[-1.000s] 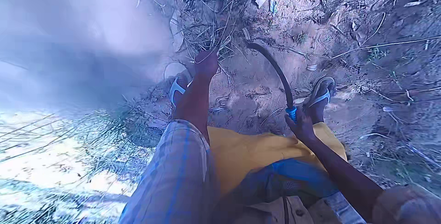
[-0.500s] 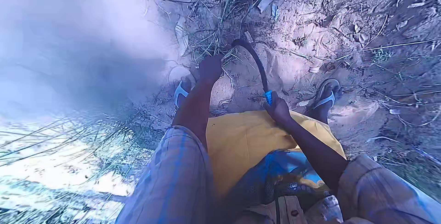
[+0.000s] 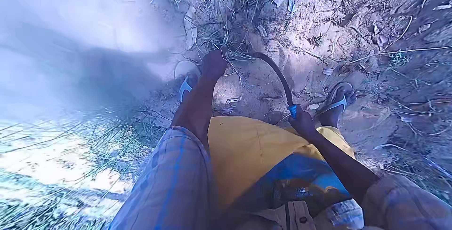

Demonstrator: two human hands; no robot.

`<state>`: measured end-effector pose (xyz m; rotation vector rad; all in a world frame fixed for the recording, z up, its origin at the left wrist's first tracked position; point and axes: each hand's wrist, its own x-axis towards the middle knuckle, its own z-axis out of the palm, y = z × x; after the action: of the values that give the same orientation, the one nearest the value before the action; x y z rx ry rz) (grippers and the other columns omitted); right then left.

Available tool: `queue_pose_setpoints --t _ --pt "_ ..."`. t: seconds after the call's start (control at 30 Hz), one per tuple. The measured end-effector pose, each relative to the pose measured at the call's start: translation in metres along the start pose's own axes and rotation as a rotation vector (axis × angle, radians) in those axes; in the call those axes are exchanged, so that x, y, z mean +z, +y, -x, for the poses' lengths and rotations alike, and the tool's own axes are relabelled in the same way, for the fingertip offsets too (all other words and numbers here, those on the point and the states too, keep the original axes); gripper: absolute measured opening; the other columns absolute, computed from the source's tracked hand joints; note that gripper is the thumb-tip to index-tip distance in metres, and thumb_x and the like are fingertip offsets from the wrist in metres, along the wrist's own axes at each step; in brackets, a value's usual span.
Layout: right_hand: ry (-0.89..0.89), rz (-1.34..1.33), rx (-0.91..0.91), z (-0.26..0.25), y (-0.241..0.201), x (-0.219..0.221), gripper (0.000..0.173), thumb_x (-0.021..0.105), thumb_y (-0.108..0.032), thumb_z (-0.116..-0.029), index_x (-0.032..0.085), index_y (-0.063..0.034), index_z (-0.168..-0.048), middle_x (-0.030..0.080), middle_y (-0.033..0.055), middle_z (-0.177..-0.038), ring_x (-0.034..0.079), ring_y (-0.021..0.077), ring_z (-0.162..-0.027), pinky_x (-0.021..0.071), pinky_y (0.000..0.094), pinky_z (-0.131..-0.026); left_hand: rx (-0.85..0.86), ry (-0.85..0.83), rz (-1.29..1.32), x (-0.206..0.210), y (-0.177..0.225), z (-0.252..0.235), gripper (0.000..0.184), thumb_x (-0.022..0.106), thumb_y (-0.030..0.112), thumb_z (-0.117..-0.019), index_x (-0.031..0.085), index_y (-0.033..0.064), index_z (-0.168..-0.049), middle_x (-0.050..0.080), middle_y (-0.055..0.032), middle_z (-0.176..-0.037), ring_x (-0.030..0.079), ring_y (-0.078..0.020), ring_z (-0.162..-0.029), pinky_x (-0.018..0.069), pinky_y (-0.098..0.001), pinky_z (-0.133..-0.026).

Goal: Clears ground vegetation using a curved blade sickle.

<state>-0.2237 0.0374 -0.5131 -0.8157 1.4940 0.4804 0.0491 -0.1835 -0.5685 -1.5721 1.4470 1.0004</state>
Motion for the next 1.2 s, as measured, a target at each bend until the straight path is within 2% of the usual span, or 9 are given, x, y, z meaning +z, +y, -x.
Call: queue_pose_setpoints --t 0.1,0.2,0.3,0.4,0.6,0.77,0.97,1.07,1.2 --pt "0.066 0.013 -0.021 0.069 0.035 0.003 0.043 0.059 -0.013 -0.0964 0.055 0.0111 -0.133 0.069 0.0302 -0.104 0.068 0.0463 -0.098 0.0506 0.0600 -0.086 -0.004 -0.014 0.008 0.011 -0.008 0.010 0.041 0.032 0.020 -0.1134 0.050 -0.0008 -0.144 0.060 -0.0385 -0.130 0.056 -0.0582 -0.125 0.0423 -0.0749 -0.098" --pt "0.324 0.002 -0.212 0.066 0.030 -0.006 0.036 0.061 -0.012 -0.0939 0.062 0.0148 -0.118 0.070 0.0291 -0.089 0.071 0.0455 -0.082 0.0539 0.0588 -0.074 0.050 0.103 0.010 0.027 -0.021 -0.001 0.042 0.037 0.027 -0.1127 0.057 0.0055 -0.142 0.060 -0.0320 -0.135 0.056 -0.0526 -0.129 0.0432 -0.0714 -0.100" --pt "0.462 -0.086 -0.468 0.013 -0.034 -0.036 0.028 0.065 -0.010 -0.0925 0.059 0.0120 -0.109 0.064 0.0225 -0.077 0.066 0.0382 -0.068 0.0513 0.0536 -0.062 0.027 0.137 -0.048 0.029 -0.008 0.004 0.050 0.061 0.035 -0.1022 0.058 0.0050 -0.142 0.043 -0.0301 -0.153 0.040 -0.0534 -0.142 0.0444 -0.0726 -0.099" --pt "0.424 -0.090 -0.578 -0.044 -0.105 -0.052 0.031 0.062 -0.011 -0.0938 0.060 0.0081 -0.118 0.069 0.0221 -0.088 0.069 0.0382 -0.078 0.0535 0.0540 -0.068 0.020 0.073 -0.080 0.028 0.001 0.008 0.055 0.064 0.030 -0.1021 0.050 0.0014 -0.147 0.040 -0.0332 -0.154 0.039 -0.0575 -0.141 0.0437 -0.0758 -0.097" --pt "0.041 0.128 -0.073 -0.049 0.001 -0.004 0.042 0.058 -0.015 -0.1008 0.052 0.0034 -0.138 0.067 0.0301 -0.114 0.066 0.0477 -0.110 0.0497 0.0631 -0.091 0.001 -0.066 -0.163 0.003 -0.015 0.016 0.036 0.042 0.015 -0.1094 0.054 -0.0082 -0.134 0.060 -0.0384 -0.127 0.058 -0.0576 -0.122 0.0452 -0.0736 -0.095" --pt "-0.006 0.221 0.078 0.044 0.079 -0.018 0.047 0.056 -0.013 -0.0993 0.050 0.0073 -0.141 0.067 0.0327 -0.116 0.065 0.0499 -0.111 0.0481 0.0630 -0.094 0.030 -0.051 -0.113 0.004 -0.028 0.014 0.041 0.041 0.019 -0.1115 0.050 -0.0030 -0.145 0.056 -0.0362 -0.137 0.056 -0.0571 -0.126 0.0433 -0.0752 -0.097" --pt "0.400 -0.001 -0.491 -0.008 -0.030 -0.046 0.030 0.063 -0.011 -0.0922 0.060 0.0117 -0.112 0.066 0.0243 -0.080 0.067 0.0421 -0.071 0.0518 0.0572 -0.062 0.027 -0.029 -0.130 0.044 -0.019 0.026 0.046 0.040 0.030 -0.1129 0.048 -0.0010 -0.146 0.059 -0.0376 -0.132 0.057 -0.0588 -0.123 0.0434 -0.0749 -0.095" --pt "0.235 0.046 -0.402 -0.054 -0.086 -0.045 0.035 0.061 -0.011 -0.0960 0.057 0.0053 -0.126 0.069 0.0258 -0.102 0.070 0.0444 -0.094 0.0525 0.0600 -0.077 -0.025 -0.059 -0.105 0.053 -0.009 0.029 0.044 0.036 0.024 -0.1135 0.045 -0.0001 -0.149 0.059 -0.0386 -0.130 0.058 -0.0593 -0.122 0.0456 -0.0742 -0.094" --pt "0.057 0.114 -0.170 -0.061 -0.053 -0.008 0.037 0.062 -0.013 -0.0982 0.054 0.0005 -0.132 0.069 0.0267 -0.109 0.068 0.0458 -0.104 0.0525 0.0627 -0.084 -0.038 -0.094 -0.144 0.038 0.001 0.033 0.041 0.036 0.018 -0.1123 0.049 0.0003 -0.146 0.060 -0.0361 -0.131 0.058 -0.0563 -0.123 0.0462 -0.0715 -0.095"
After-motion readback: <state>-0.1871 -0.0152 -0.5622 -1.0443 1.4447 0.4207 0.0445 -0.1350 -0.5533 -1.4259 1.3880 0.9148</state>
